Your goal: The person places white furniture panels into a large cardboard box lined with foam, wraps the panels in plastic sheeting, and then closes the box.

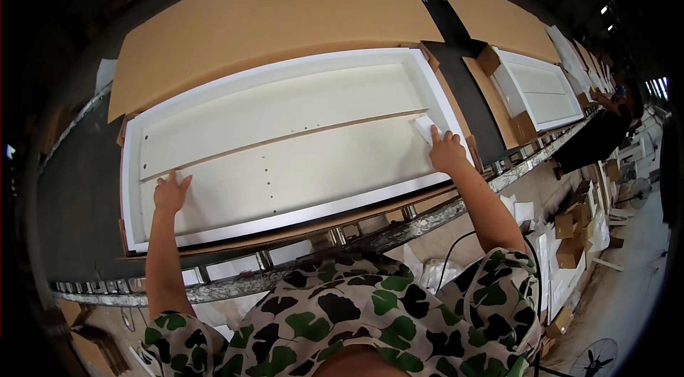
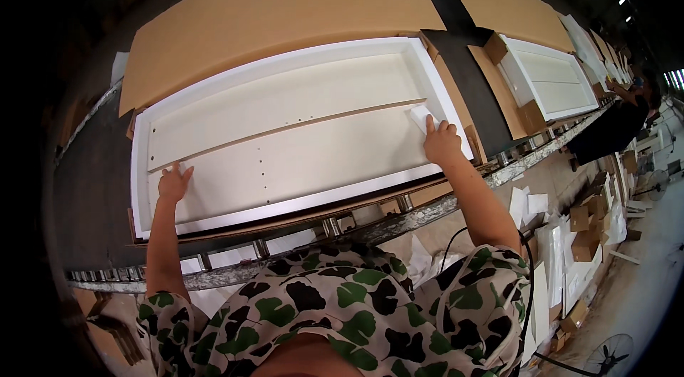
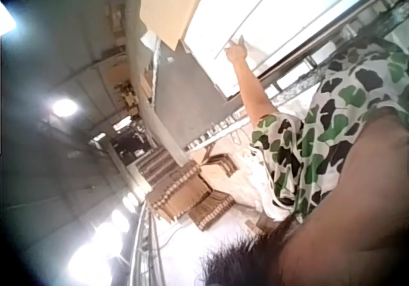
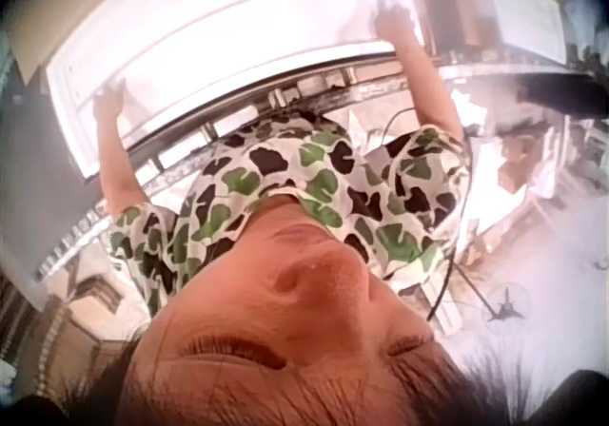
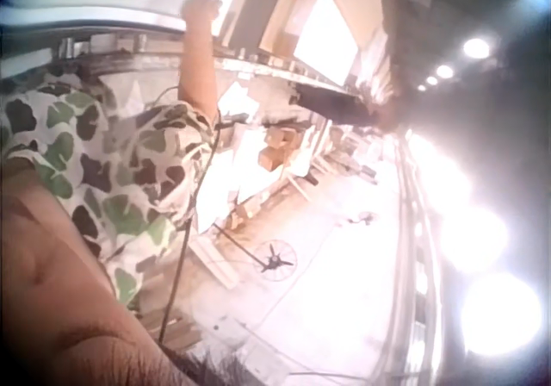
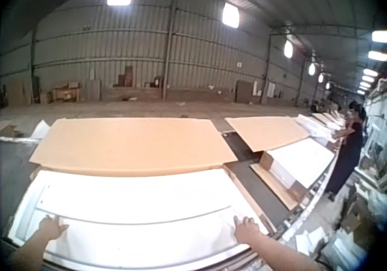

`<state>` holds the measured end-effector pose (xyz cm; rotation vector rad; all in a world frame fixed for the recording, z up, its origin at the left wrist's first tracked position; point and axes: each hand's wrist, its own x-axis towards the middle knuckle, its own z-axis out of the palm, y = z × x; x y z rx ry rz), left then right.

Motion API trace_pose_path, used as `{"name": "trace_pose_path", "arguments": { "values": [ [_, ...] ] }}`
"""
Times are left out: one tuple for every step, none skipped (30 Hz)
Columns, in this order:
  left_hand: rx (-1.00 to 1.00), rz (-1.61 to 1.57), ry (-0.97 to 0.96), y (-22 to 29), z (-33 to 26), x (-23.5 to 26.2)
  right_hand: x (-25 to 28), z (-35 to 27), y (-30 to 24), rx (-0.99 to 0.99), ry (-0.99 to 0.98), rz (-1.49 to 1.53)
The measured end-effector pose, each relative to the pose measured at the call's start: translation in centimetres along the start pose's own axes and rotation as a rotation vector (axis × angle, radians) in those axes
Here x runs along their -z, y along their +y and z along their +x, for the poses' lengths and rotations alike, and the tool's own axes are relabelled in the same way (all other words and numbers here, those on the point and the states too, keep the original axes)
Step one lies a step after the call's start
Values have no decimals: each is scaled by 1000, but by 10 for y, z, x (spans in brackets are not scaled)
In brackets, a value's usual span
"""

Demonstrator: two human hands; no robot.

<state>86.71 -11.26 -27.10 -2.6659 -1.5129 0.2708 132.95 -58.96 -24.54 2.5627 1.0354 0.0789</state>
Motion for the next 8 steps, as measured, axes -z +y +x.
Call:
{"name": "trace_pose_path", "arguments": {
  "values": [
    [-9,-9,25,-1,-1,-2,-2,3,6,2,16,17],
    [-6,-10,26,0,-2,-1,-1,7,6,4,18,17],
    [-8,-9,27,1,-2,-1,1,11,5,-35,6,0],
    [-10,-7,27,3,-3,0,3,16,4,-73,-5,-18],
    [-9,-13,25,7,-3,0,-8,22,5,-59,143,-21],
    [8,-12,20,8,-3,2,-13,28,2,-53,145,-22],
    [25,-12,15,10,-3,4,-17,36,0,-94,40,-68],
    [46,-16,-17,11,-3,5,-17,45,-6,-128,-64,-114]
  ]
}}
